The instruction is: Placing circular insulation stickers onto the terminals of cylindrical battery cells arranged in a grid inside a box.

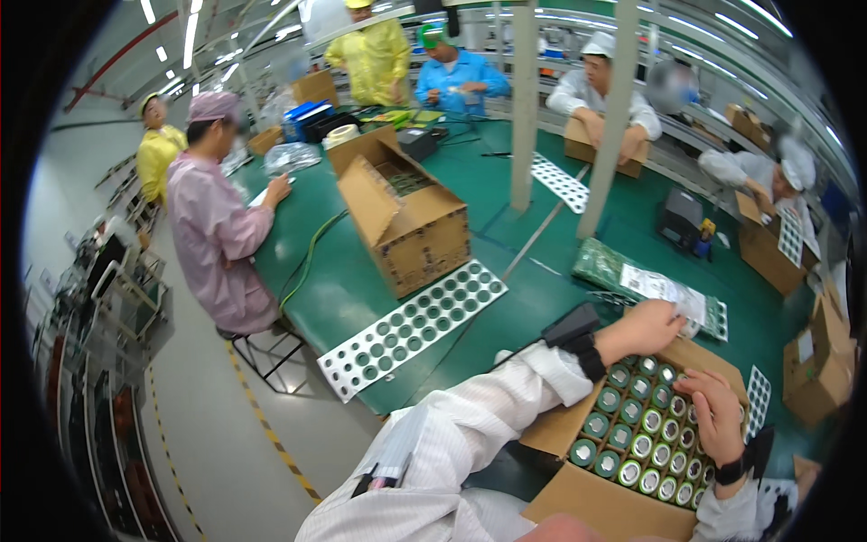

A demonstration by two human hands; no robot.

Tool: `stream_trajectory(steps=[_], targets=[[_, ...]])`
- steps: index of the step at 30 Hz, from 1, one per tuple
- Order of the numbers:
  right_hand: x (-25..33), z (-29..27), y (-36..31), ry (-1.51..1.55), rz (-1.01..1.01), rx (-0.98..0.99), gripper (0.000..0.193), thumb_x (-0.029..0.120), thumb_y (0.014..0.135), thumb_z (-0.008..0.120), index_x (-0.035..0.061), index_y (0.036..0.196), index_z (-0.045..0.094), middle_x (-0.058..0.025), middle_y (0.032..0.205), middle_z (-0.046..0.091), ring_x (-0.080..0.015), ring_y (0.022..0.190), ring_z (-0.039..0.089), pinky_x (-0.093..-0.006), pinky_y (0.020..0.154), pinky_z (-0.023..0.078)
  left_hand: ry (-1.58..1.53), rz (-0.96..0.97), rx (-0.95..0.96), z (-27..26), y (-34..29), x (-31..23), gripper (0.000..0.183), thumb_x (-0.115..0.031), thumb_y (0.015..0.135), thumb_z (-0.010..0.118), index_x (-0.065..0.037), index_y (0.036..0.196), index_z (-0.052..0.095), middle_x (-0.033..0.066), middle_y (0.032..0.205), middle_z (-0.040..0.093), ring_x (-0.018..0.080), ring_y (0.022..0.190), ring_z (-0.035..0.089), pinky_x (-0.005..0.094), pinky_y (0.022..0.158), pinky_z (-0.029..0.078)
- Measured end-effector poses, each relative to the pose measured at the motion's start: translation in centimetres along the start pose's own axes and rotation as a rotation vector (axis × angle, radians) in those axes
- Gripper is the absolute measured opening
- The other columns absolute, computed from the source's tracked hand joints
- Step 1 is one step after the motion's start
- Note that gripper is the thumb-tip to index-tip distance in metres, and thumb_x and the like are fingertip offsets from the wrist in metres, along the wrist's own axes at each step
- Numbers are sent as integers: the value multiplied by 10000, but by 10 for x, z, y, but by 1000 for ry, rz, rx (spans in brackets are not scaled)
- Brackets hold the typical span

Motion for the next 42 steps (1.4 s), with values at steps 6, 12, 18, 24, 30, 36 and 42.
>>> stream_trajectory(steps=[6,12,18,24,30,36,42], targets=[[-16,0,2,13,-101,-31,193,43,921,499,24,1034,655,-91,987,705,-294,1015,627,-385,910,439,33,-28,41,-8,0,4,279,-219,934,518,-20,1100,622,228,1049,650,411,1009,599,435,870,476],[-40,-6,-11,-82,-26,-103,189,136,945,522,67,1002,689,-94,913,689,-284,876,619,-386,823,451,81,1,30,-13,2,-21,361,-319,944,524,12,997,659,258,872,659,414,839,639,449,733,495],[-56,4,-11,114,-10,-200,231,180,951,524,30,920,697,-125,852,684,-290,797,634,-372,724,481,-6,0,-40,-8,2,-4,385,-321,943,559,42,1021,659,209,891,688,327,847,659,385,757,489],[-51,10,-5,183,-75,-240,214,193,927,560,21,860,668,-138,783,652,-311,768,620,-390,696,475,-233,-50,-15,-17,-7,10,325,-269,951,561,8,1077,676,132,976,707,196,904,653,321,804,491],[-51,3,0,98,51,-316,236,203,899,581,10,763,588,-135,698,562,-321,745,534,-422,676,421,-468,-112,2,-21,-16,-4,300,-231,994,519,-12,1142,661,43,1104,666,120,988,590,259,843,472],[-68,-14,4,264,217,-451,205,165,911,589,-6,800,579,-112,752,570,-235,682,531,-349,638,429,-984,-243,65,-32,-7,-11,382,-237,1025,436,-41,1353,454,57,1319,531,233,1173,545,435,964,502],[-76,-35,28,140,213,-286,447,207,873,668,13,1245,512,-111,1135,591,-200,943,619,-321,783,516,-1036,-203,77,-37,-10,-29,394,-243,1028,430,-41,1367,422,77,1332,517,239,1171,550,442,956,522]])
Point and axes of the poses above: each hand's wrist, its own y-axis towards the middle knuckle, its own z-axis out of the palm, x = y × z, the point moved 1 cm from there along y, towards the middle knuckle
